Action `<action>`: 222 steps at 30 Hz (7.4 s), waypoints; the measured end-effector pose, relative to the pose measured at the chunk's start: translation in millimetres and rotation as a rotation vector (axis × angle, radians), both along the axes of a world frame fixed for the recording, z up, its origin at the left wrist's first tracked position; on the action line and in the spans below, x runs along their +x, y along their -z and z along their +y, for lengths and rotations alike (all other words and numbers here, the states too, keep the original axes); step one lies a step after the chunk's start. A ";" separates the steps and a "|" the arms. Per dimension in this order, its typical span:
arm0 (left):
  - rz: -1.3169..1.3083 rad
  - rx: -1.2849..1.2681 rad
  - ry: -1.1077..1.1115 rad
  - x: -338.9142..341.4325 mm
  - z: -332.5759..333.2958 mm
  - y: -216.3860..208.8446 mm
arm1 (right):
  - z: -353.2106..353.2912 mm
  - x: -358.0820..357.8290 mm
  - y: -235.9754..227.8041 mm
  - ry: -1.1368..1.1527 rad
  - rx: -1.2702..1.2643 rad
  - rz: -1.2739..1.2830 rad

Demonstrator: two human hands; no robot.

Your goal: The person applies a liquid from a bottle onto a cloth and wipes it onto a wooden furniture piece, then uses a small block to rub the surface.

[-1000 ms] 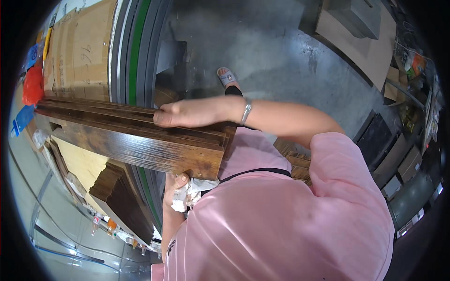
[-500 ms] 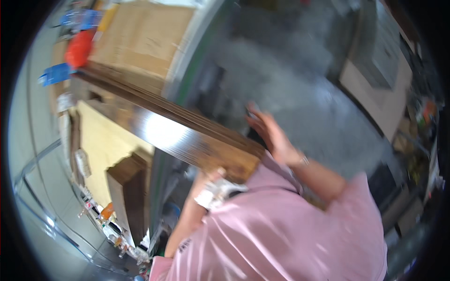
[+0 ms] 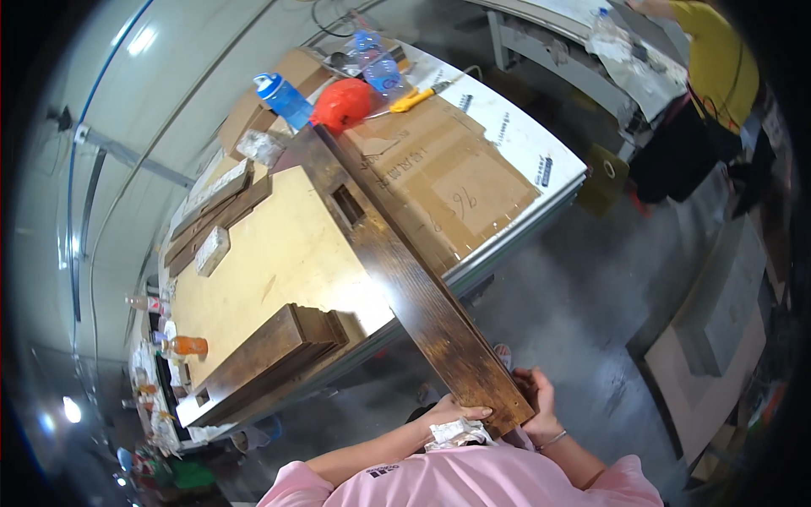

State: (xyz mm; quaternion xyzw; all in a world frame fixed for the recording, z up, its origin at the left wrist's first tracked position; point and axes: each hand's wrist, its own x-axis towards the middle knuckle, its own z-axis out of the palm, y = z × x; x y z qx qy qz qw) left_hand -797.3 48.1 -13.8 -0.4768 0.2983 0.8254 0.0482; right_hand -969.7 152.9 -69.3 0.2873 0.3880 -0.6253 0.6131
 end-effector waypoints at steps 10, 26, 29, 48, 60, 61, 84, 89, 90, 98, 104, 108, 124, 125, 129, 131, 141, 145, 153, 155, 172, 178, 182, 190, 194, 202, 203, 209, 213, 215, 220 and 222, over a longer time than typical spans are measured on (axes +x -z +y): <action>0.068 -0.476 -0.021 52.0 14.3 24.1 | -46.2 -56.1 -30.5 -0.577 -0.120 1.233; 0.095 -0.499 -1.186 401.4 35.3 -31.9 | -146.7 369.9 -139.0 -1.186 -1.230 1.477; 0.020 -0.627 -1.382 466.5 28.5 -32.8 | -155.8 442.8 -145.8 -1.313 -1.403 1.474; -0.531 -1.049 -1.552 714.0 0.2 -83.6 | -281.8 560.4 -159.9 -1.192 -1.142 1.583; -1.422 -1.110 -1.201 1020.5 -40.5 21.5 | -283.1 694.9 -176.2 -1.191 -1.433 1.981; -1.460 -1.114 -1.118 1030.1 -49.5 24.4 | -281.1 702.6 -172.3 -1.194 -1.405 1.997; 0.326 -1.091 -1.235 971.6 -34.0 -77.4 | -232.1 1021.2 -163.7 -1.288 -1.090 0.664; 0.359 -0.932 -1.325 990.1 -8.1 -51.8 | -266.6 1026.5 -198.6 -0.965 -1.151 0.828; 0.343 -0.798 -1.453 1003.7 -0.3 -49.9 | -287.8 1022.2 -201.0 -0.984 -1.225 0.940; -0.039 -1.114 -1.189 1024.5 40.1 -68.7 | -254.2 1071.0 -175.3 -1.273 -1.847 1.985; -0.083 -1.307 -0.950 1024.1 38.8 -66.1 | -326.8 1071.9 -168.4 -1.030 -1.585 2.637; -0.116 -1.306 -0.924 1029.9 36.2 -59.2 | -282.4 1077.6 -170.4 -1.385 -2.005 1.992; -0.273 -1.557 -0.854 1035.3 -6.1 -77.2 | -305.5 1070.6 -139.9 -1.257 -0.929 2.209; -0.282 -1.516 -0.868 1034.7 -7.6 -77.5 | -300.1 1078.0 -141.1 -1.252 -0.911 2.202; -0.311 -1.554 -0.877 1038.9 -22.1 -83.6 | -279.1 1098.1 -142.0 -1.200 -1.002 2.183; -0.424 -1.663 -0.898 1050.4 -27.3 -90.0 | -279.4 1083.3 -140.1 -1.228 -0.979 2.190; -0.391 -1.879 -0.401 1013.6 -86.9 -117.7 | -272.6 1021.2 -144.2 -1.193 -0.782 2.185; -0.322 -1.866 -0.342 1004.6 -89.7 -113.0 | -286.9 892.4 -124.9 -1.061 -0.142 2.340; -0.268 -1.825 -0.091 942.4 -128.4 -130.9 | -271.4 886.6 -141.3 -0.917 -0.444 2.337; -0.340 -1.859 0.143 916.4 -141.7 -118.9 | -265.8 890.2 -142.2 -0.957 -0.545 2.319; -0.611 -1.792 0.333 893.6 -155.0 -85.6 | -297.7 573.5 -125.3 -0.878 -0.071 2.411; -0.834 -1.587 -0.218 919.0 -162.5 -54.2 | -314.8 349.0 -122.5 -0.735 0.265 2.513; -0.863 -1.543 -0.383 852.8 -169.1 -66.6 | -316.8 356.4 -125.7 -0.582 -0.081 2.539; -1.085 -1.500 -0.074 839.5 -172.3 -50.9 | -307.1 290.0 -131.8 -0.902 0.068 2.379; -1.103 -1.547 -0.065 837.9 -176.9 -48.1 | -305.2 231.4 -131.3 -0.787 -0.037 2.275; -1.184 -1.552 -0.057 842.8 -175.3 -46.6 | -264.8 227.0 -115.4 -0.844 -0.430 1.831; -1.181 -1.554 -0.059 838.6 -176.9 -46.8 | -263.7 224.7 -112.8 -0.842 -0.429 1.835; -1.184 -1.559 -0.042 847.9 -177.4 -41.4 | -256.8 233.6 -110.3 -0.756 -0.488 1.827; -1.205 -1.589 -0.048 840.8 -176.9 -46.1 | -203.6 225.5 -110.9 -0.768 -0.433 2.018; -1.175 -1.538 -0.039 836.8 -176.9 -48.5 | -198.0 241.5 -111.0 -0.635 -0.353 1.953; -1.171 -1.542 -0.049 853.8 -178.5 -43.4 | -211.1 310.5 -98.1 -0.295 -0.223 2.148; -1.176 -1.534 -0.039 853.3 -179.8 -40.7 | -201.9 341.7 -95.8 -0.358 -0.344 2.123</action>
